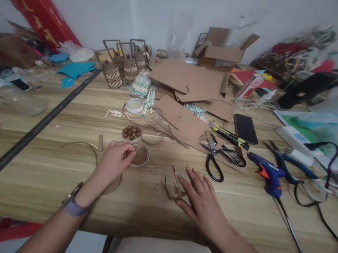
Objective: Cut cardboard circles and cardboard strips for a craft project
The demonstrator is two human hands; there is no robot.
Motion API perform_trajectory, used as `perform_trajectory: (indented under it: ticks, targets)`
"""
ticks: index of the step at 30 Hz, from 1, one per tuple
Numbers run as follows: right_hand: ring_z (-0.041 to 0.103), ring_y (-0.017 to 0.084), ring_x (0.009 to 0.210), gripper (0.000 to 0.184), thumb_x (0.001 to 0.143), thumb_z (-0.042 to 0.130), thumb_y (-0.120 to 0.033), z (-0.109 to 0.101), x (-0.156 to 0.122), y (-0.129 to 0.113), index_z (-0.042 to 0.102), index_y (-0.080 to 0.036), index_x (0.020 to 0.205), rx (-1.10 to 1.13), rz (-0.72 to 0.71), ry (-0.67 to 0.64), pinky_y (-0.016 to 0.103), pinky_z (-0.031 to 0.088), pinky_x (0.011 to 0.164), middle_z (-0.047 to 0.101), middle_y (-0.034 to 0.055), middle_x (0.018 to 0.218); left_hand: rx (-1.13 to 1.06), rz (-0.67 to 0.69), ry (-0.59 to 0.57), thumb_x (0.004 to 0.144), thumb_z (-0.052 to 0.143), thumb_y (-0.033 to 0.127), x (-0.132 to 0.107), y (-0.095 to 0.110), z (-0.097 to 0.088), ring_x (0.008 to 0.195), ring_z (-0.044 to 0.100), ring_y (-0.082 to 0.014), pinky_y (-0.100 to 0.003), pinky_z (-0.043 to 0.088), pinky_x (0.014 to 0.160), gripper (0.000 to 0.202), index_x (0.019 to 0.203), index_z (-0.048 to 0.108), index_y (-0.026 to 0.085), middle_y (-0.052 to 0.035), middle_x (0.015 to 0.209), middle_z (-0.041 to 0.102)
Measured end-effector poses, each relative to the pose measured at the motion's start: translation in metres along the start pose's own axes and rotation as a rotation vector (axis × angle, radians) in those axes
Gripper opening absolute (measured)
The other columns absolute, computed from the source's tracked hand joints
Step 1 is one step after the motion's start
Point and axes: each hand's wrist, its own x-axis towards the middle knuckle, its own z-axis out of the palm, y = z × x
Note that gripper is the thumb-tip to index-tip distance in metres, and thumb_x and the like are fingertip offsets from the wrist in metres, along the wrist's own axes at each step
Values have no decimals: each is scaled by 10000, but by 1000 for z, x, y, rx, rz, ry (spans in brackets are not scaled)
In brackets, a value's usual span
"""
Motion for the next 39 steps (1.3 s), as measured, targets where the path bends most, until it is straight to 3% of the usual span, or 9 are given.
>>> perform_trajectory:
  ticks: [4, 7, 15, 22, 27, 31, 33, 37, 39]
  targets:
    - [424, 370, 1447, 512, 960, 581, -443, 1, 1, 1, 570, -242, 1430, 5, -7, 8, 614, 380, 1121, 449, 195, 1580, -506, -144, -46, 845, 644, 416, 8, -9, -16, 754, 579, -211, -302, 418, 704, 217, 786, 678, 210, -13, 759, 662]
    - [435, 368, 1442, 504, 967, 569, -452, 1, 1, 0, 576, -235, 1421, 9, -10, 21, 605, 398, 1117, 463, 194, 1569, -850, -274, 30, 747, 793, 458, 13, -12, -18, 757, 589, -186, -268, 436, 699, 298, 800, 677, 189, -16, 787, 673]
    - [441, 359, 1440, 485, 986, 533, -463, -1, 2, 0, 583, -245, 1417, 16, -9, 25, 594, 415, 1119, 475, 177, 1565, -1517, -303, 118, 710, 900, 244, 19, -11, -27, 673, 589, -116, -187, 484, 621, 287, 788, 630, 186, 19, 692, 627]
    - [427, 360, 1451, 510, 993, 521, -453, 2, 2, 0, 553, -215, 1443, 49, -15, 51, 583, 431, 1121, 457, 186, 1575, -1924, -305, 103, 796, 761, 107, 14, -2, -33, 531, 453, -92, -190, 468, 567, 184, 788, 602, 200, 88, 547, 339]
    - [413, 367, 1460, 618, 985, 533, -455, 5, 4, 0, 436, -205, 1542, 86, -38, 48, 599, 444, 1115, 441, 193, 1585, -1891, -344, 123, 926, 610, 161, 9, 5, -35, 492, 334, -112, -198, 392, 517, 193, 748, 551, 208, 84, 555, 181]
    - [435, 366, 1447, 579, 989, 534, -411, 8, 10, -2, 460, -209, 1527, 86, -42, 19, 596, 460, 1109, 439, 193, 1586, -1813, -302, 67, 881, 666, 208, 6, 15, -28, 499, 347, -112, -209, 391, 539, 178, 752, 543, 204, 87, 545, 197]
    - [437, 360, 1447, 489, 998, 522, -347, 7, 14, -5, 536, -207, 1467, 96, -40, 10, 590, 454, 1121, 458, 191, 1574, -1674, -286, 18, 864, 674, 248, 1, 28, -15, 511, 369, -114, -221, 398, 560, 150, 792, 549, 207, 87, 539, 260]
    - [411, 350, 1467, 438, 1005, 492, -276, -3, 21, -11, 573, -173, 1423, 194, -11, -29, 591, 424, 1152, 467, 207, 1561, -1143, -303, -122, 937, 538, 307, -20, 67, 29, 560, 445, -150, -273, 412, 576, 133, 844, 564, 216, 41, 614, 478]
    - [405, 336, 1473, 452, 1000, 490, -261, -11, 22, -12, 548, -171, 1439, 281, 8, -38, 591, 415, 1160, 473, 209, 1555, -861, -205, -145, 966, 497, 262, -32, 83, 54, 730, 558, -195, -343, 477, 714, 142, 884, 602, 211, -21, 793, 612]
